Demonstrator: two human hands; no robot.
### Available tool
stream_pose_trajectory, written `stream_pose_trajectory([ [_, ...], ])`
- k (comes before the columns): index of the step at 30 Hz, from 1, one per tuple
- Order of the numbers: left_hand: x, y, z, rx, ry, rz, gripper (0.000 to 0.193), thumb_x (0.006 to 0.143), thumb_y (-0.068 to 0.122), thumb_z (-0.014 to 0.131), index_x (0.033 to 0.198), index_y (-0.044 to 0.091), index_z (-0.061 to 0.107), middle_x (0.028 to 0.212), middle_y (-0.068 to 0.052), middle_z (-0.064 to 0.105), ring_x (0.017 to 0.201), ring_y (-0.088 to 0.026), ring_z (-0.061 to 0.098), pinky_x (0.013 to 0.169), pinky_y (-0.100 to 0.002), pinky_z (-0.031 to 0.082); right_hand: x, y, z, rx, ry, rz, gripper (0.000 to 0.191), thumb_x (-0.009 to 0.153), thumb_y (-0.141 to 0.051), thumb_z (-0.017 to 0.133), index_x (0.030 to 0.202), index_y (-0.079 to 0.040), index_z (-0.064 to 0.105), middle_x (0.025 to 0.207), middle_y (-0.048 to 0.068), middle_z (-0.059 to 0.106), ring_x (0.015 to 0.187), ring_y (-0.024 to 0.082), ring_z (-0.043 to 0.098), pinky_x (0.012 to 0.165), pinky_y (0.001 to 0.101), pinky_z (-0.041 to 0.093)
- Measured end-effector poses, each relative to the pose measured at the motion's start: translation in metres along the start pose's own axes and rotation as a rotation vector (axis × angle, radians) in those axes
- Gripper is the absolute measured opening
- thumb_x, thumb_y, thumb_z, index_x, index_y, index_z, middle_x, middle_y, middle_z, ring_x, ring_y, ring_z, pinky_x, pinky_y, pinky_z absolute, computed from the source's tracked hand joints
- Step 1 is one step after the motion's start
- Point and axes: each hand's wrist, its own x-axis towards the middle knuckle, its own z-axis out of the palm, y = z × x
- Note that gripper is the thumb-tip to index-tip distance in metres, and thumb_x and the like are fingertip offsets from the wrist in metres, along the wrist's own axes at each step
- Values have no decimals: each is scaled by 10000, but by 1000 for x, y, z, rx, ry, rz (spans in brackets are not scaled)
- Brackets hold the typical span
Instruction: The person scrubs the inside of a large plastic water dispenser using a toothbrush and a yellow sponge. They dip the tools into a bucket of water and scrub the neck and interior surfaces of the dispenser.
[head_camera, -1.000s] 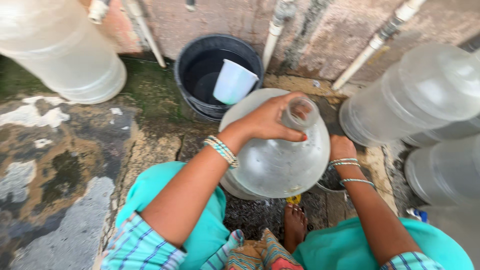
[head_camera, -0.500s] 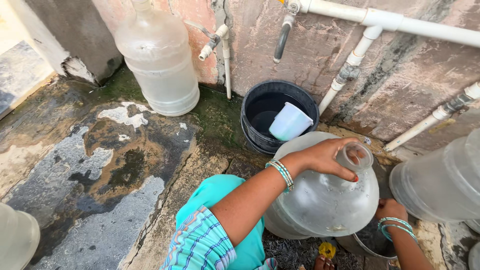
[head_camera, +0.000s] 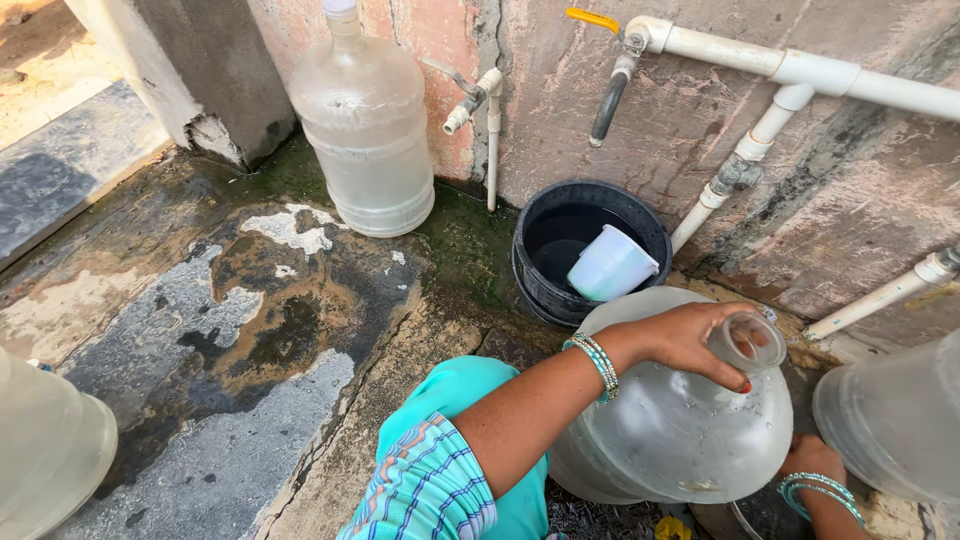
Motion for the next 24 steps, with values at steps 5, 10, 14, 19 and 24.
stream_pose_trajectory([
  [5, 0, 0, -2, 4, -5, 7, 1144, 634, 427, 900, 1549, -4, 367, 1306, -160, 705, 1242, -291, 648, 1056, -377, 496, 16, 19, -21, 54, 186, -7, 369, 978, -431, 641, 1213, -183, 778, 1107, 273, 755, 1082, 478, 706, 939, 543, 565],
  [10, -1, 12, -3, -46, -51, -13, 1135, 654, 418, 900, 1556, 11, 343, 1328, -159, 682, 1266, -297, 631, 1082, -393, 487, 23, 18, -140, 318, 469, -182, 331, 1057, -395, 559, 1210, -130, 685, 1065, 240, 748, 1057, 418, 715, 906, 501, 575],
  [14, -4, 22, -8, -56, -134, -54, 1089, 683, 412, 895, 1554, 31, 365, 1341, -148, 672, 1301, -290, 608, 1116, -402, 466, -28, -10, -252, 619, 575, -428, 283, 1089, -333, 509, 1192, -91, 613, 1060, 204, 737, 1039, 347, 723, 891, 441, 587],
  [19, -4, 37, -10, -101, -211, -71, 1016, 693, 337, 858, 1536, 48, 370, 1339, -126, 672, 1308, -275, 587, 1139, -391, 425, -128, -41, -318, 811, 615, -644, 231, 1130, -256, 446, 1169, -41, 522, 1054, 160, 724, 1018, 259, 734, 872, 365, 602],
  [24, -5, 52, -6, 13, -253, -117, 887, 700, 221, 803, 1508, 121, 450, 1379, -96, 615, 1327, -249, 556, 1112, -367, 428, -150, -76, -302, 787, 439, -811, 186, 1144, -188, 413, 1154, -11, 471, 1029, 99, 724, 976, 177, 738, 836, 308, 597],
])
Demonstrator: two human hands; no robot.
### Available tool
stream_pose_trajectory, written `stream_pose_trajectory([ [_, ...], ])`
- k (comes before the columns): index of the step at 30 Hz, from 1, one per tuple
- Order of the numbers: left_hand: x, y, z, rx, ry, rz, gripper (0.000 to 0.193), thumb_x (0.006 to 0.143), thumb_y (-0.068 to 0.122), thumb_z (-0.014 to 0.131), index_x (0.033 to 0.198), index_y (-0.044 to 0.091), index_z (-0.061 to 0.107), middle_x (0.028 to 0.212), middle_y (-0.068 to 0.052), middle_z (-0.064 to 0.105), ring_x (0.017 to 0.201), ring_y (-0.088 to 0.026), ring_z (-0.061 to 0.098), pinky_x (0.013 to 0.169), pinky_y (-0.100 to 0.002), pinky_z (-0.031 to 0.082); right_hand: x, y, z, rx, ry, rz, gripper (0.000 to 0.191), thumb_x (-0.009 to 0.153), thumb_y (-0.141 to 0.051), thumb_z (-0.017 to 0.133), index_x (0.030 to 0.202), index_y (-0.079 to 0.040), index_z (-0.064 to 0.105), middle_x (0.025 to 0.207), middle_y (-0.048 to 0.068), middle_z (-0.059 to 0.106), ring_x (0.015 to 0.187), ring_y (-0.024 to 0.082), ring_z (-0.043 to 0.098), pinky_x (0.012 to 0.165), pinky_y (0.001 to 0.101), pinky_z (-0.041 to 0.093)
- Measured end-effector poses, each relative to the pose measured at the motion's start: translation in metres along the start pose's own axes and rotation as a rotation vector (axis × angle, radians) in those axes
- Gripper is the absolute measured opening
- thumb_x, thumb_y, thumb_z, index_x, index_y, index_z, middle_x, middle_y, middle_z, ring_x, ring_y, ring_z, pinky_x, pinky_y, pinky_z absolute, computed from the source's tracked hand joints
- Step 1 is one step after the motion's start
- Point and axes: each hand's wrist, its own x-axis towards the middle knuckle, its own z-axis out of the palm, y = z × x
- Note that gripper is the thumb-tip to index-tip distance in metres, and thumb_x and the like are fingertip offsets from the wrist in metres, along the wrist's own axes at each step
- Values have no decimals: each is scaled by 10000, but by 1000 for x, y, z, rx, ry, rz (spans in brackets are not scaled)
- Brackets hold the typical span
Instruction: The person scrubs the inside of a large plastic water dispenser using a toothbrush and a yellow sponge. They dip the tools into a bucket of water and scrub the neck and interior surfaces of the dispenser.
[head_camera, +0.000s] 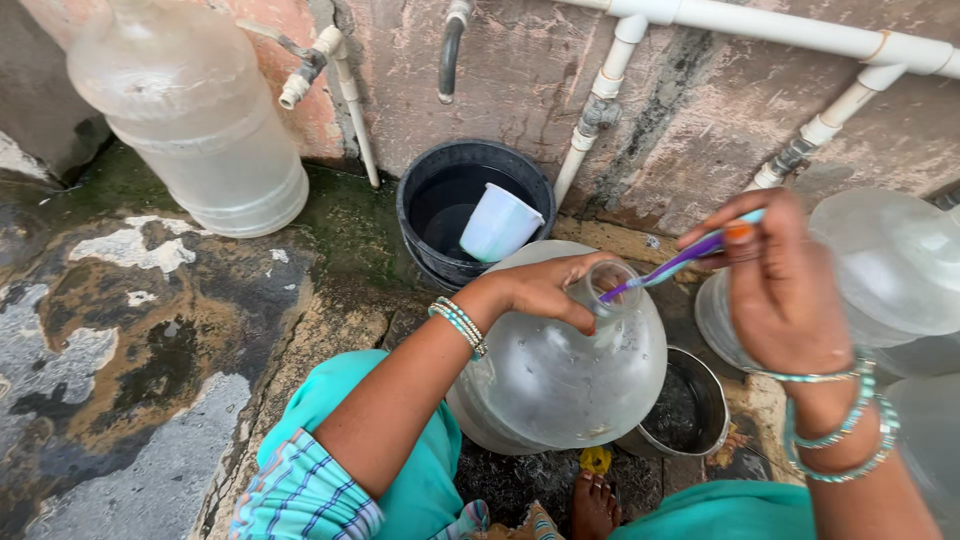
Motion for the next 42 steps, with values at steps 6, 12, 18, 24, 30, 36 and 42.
stream_pose_trajectory([
  [6, -4, 5, 5, -64, -20, -16, 918, 687, 189, 760, 1529, 132, 402, 1361, -86, 634, 1289, -217, 585, 1094, -336, 448, 2, 57, 48, 235, -281, 167, 240, 1058, -219, 522, 1232, -54, 539, 891, 45, 681, 837, 108, 631, 730, 278, 517],
  [12, -2, 7, 2, -113, 26, -35, 922, 659, 152, 762, 1508, 125, 403, 1348, -81, 639, 1277, -211, 581, 1096, -336, 438, 8, 64, 42, 240, -184, 133, 231, 1104, -217, 488, 1090, -41, 637, 914, 21, 696, 889, 80, 661, 798, 258, 541],
  [18, 3, 10, 4, -81, -13, -40, 829, 660, 128, 740, 1448, 117, 482, 1316, -62, 639, 1261, -207, 591, 1083, -346, 452, 7, 14, -14, 261, 11, -127, 256, 1173, -275, 445, 1104, -63, 572, 1010, 31, 684, 919, 101, 715, 844, 270, 586],
  [24, -1, 16, 12, -172, -20, -103, 878, 643, 100, 721, 1474, 111, 436, 1285, -97, 651, 1233, -238, 600, 1072, -368, 470, 6, 43, 42, 86, -198, 67, 250, 1094, -237, 472, 1006, -54, 618, 847, 35, 705, 805, 148, 702, 747, 294, 549],
  [30, 3, 12, 14, -139, -41, 29, 876, 640, 67, 743, 1467, 84, 454, 1387, -92, 610, 1356, -217, 525, 1145, -334, 399, -4, 28, 4, 324, -3, -9, 242, 1156, -247, 448, 1077, -57, 575, 972, 38, 679, 912, 127, 690, 803, 270, 561],
  [36, 10, 8, 20, -178, -94, 76, 834, 659, 55, 725, 1456, 66, 482, 1380, -92, 619, 1338, -220, 542, 1140, -339, 419, -15, 0, -21, 211, 54, -73, 250, 1179, -227, 458, 1068, -37, 578, 974, 54, 695, 917, 125, 704, 826, 262, 570],
  [42, 13, 5, 35, -260, 21, 74, 904, 677, 54, 705, 1533, 81, 415, 1377, -83, 611, 1314, -216, 546, 1131, -345, 413, -8, 41, 20, 6, -119, 109, 269, 1093, -266, 500, 1001, -58, 643, 821, 56, 695, 750, 172, 667, 705, 318, 518],
])
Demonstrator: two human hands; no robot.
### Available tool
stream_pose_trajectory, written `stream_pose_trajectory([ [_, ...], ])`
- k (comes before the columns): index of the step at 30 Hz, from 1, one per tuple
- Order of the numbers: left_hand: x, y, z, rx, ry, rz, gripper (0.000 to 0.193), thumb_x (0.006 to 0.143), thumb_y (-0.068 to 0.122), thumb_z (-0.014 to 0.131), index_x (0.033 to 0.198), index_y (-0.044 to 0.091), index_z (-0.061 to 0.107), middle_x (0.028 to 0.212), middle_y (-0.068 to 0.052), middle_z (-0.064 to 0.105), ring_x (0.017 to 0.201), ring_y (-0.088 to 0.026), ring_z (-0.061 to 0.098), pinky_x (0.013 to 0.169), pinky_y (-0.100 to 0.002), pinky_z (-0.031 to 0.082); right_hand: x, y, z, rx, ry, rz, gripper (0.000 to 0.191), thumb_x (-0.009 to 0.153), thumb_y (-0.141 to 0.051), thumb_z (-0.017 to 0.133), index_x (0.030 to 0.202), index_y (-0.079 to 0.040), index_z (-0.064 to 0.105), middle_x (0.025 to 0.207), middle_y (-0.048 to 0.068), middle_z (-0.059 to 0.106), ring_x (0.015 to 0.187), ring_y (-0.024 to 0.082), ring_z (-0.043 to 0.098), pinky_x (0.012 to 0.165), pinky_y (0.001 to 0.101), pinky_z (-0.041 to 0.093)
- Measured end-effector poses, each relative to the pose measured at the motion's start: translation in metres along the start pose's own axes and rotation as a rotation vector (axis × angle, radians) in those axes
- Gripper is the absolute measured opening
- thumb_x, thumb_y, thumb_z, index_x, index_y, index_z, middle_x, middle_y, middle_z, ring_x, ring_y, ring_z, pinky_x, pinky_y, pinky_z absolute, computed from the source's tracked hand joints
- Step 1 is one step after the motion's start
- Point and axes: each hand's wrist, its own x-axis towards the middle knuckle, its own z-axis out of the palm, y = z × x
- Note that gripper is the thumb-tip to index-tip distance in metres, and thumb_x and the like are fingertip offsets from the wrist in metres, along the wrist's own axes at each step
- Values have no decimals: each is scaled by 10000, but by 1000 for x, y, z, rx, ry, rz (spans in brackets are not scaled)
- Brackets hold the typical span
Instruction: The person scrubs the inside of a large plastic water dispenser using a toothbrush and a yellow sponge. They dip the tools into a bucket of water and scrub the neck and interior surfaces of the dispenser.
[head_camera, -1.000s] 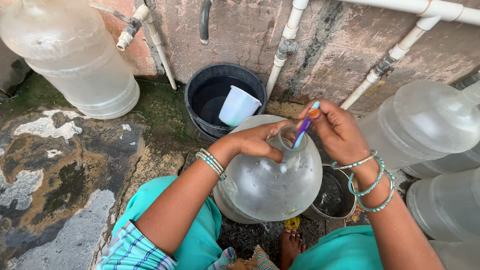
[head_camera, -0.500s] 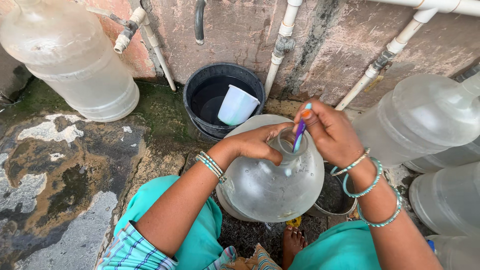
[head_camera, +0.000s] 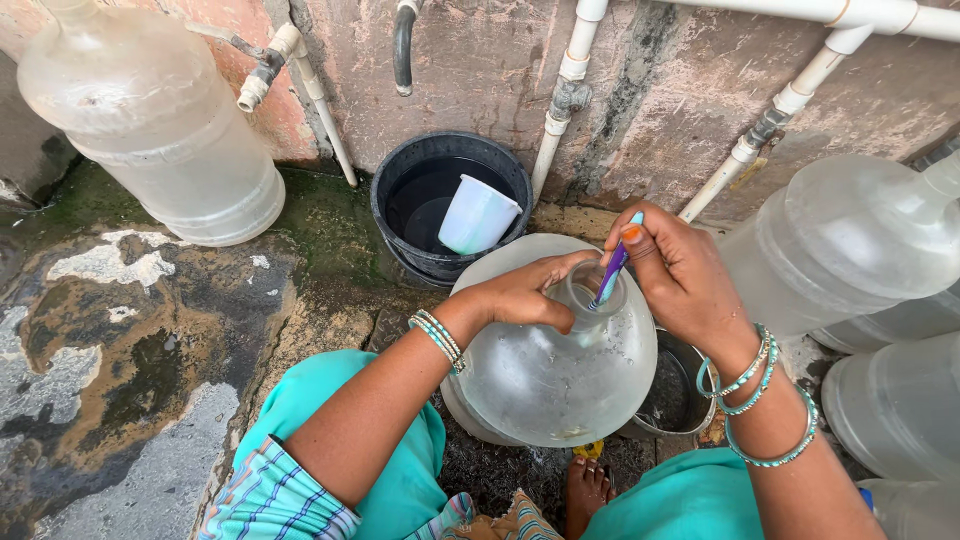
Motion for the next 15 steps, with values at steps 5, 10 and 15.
stream_pose_trajectory([
  [5, -2, -1, -4, 41, 64, -40, 1026, 692, 147, 821, 1579, 120, 307, 1413, -81, 569, 1349, -210, 506, 1133, -344, 388, 5, 10, 7, 24, -60, 51, 284, 1070, -293, 481, 976, -83, 647, 807, 47, 718, 754, 170, 703, 696, 337, 525],
  [10, -7, 8, -3, 81, 49, -12, 958, 713, 242, 837, 1546, 104, 384, 1393, -119, 610, 1331, -243, 547, 1121, -370, 407, 9, 10, 10, 1, -79, 124, 295, 1064, -308, 474, 975, -85, 646, 787, 61, 722, 737, 196, 708, 691, 349, 525],
  [15, -20, 23, 10, 266, 233, 102, 941, 676, 510, 873, 1410, 58, 497, 1316, -166, 655, 1284, -294, 616, 1102, -397, 460, 11, 10, 14, -2, -94, 91, 293, 1057, -304, 470, 984, -85, 651, 805, 51, 730, 753, 190, 716, 697, 349, 527],
])
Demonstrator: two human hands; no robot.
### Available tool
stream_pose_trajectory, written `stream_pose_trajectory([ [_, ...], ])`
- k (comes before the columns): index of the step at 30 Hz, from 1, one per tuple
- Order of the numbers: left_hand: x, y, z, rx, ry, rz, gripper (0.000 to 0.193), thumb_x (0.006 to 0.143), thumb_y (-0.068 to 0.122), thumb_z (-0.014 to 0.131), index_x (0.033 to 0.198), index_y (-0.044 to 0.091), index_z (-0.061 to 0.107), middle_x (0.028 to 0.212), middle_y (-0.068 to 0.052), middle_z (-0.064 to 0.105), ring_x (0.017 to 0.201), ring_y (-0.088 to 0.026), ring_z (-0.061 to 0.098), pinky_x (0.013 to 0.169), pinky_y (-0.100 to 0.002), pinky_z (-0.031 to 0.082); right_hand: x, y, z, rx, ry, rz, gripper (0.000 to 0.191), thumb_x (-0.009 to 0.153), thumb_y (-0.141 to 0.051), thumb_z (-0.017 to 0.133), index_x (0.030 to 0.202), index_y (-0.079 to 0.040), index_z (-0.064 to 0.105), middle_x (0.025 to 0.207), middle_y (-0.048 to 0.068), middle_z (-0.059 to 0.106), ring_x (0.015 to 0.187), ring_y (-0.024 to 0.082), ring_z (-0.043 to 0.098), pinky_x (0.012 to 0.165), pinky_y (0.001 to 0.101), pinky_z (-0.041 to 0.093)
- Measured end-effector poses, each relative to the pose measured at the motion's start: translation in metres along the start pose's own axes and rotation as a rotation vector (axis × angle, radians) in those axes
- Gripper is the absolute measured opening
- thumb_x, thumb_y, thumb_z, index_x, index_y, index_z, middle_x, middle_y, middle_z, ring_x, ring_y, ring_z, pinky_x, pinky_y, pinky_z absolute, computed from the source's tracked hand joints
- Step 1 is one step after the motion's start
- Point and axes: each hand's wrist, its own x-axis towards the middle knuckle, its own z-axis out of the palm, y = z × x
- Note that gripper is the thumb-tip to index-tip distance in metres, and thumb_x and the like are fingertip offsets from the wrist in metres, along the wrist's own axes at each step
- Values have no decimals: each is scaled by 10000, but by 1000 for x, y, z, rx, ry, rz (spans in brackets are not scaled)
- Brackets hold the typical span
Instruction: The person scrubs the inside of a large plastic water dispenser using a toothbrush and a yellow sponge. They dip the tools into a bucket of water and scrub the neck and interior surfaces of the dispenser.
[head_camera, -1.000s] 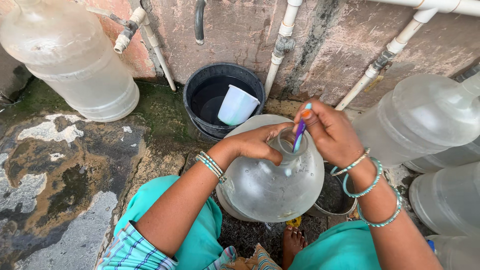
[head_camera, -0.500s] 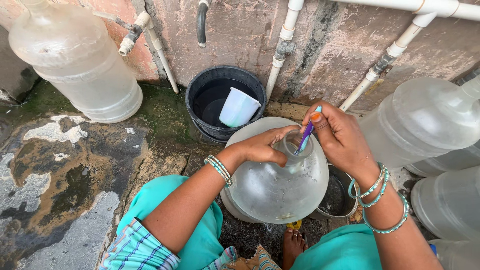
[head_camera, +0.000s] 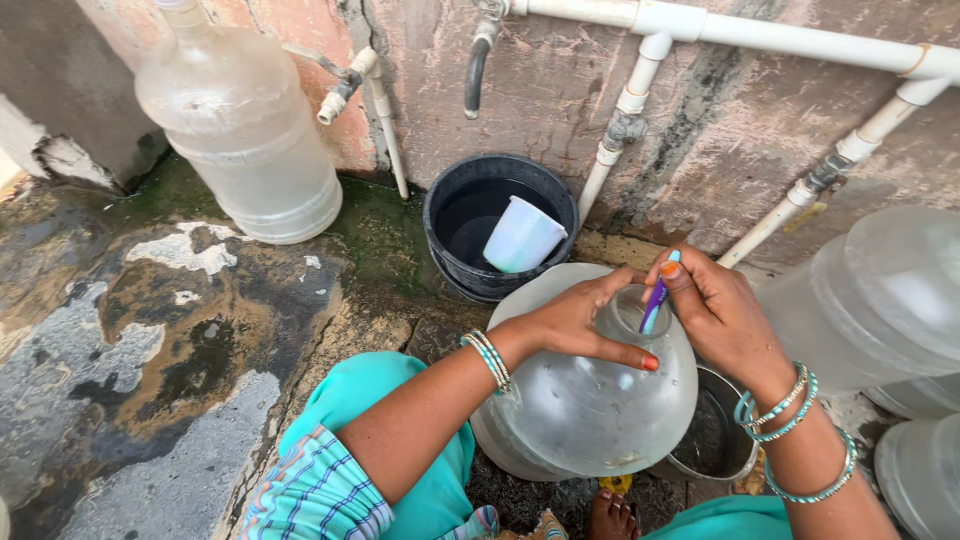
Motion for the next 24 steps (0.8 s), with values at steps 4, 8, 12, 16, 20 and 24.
stream_pose_trajectory([
  [4, -6, 7, 4, 444, 216, 90, 1004, 582, 685, 861, 1287, 47, 537, 1233, -190, 675, 1179, -355, 658, 1067, -432, 480, 2, -1, 5, 6, -12, 18, 295, 1055, -305, 474, 996, -88, 665, 793, 59, 726, 734, 189, 701, 689, 351, 524],
  [8, -4, 6, 5, 503, 250, 79, 912, 590, 697, 838, 1186, 57, 579, 1086, -139, 707, 1045, -319, 706, 1017, -435, 512, 3, 1, 7, -6, -3, 34, 296, 1050, -310, 483, 1004, -85, 669, 780, 68, 717, 703, 189, 681, 670, 355, 518],
  [12, -2, 3, 3, 459, 268, 149, 781, 648, 577, 848, 1169, 51, 598, 1061, -122, 682, 1003, -304, 696, 931, -423, 544, 3, 5, 8, 12, 13, -6, 301, 1046, -315, 489, 1000, -79, 671, 786, 61, 727, 713, 174, 692, 674, 348, 524],
  [16, 1, -1, 2, 407, 248, 119, 704, 625, 498, 856, 1134, 78, 614, 1020, -99, 678, 959, -281, 696, 908, -412, 535, 5, 10, 11, 34, 35, -12, 325, 1044, -341, 491, 998, -77, 675, 802, 55, 743, 745, 159, 712, 691, 337, 540],
  [20, 8, -9, 1, 346, 168, 55, 721, 614, 495, 865, 1168, 103, 622, 1032, -91, 675, 988, -264, 689, 936, -401, 527, 9, 15, 11, 39, 63, -19, 339, 1050, -354, 493, 998, -78, 682, 815, 51, 742, 758, 147, 711, 697, 323, 546],
  [24, 14, -22, -7, 243, 106, 96, 838, 610, 527, 876, 1284, 101, 617, 1181, -97, 669, 1123, -272, 669, 976, -403, 528, 11, 17, 7, 11, 66, 3, 332, 1048, -343, 497, 1012, -76, 690, 835, 43, 749, 746, 148, 703, 687, 320, 533],
])
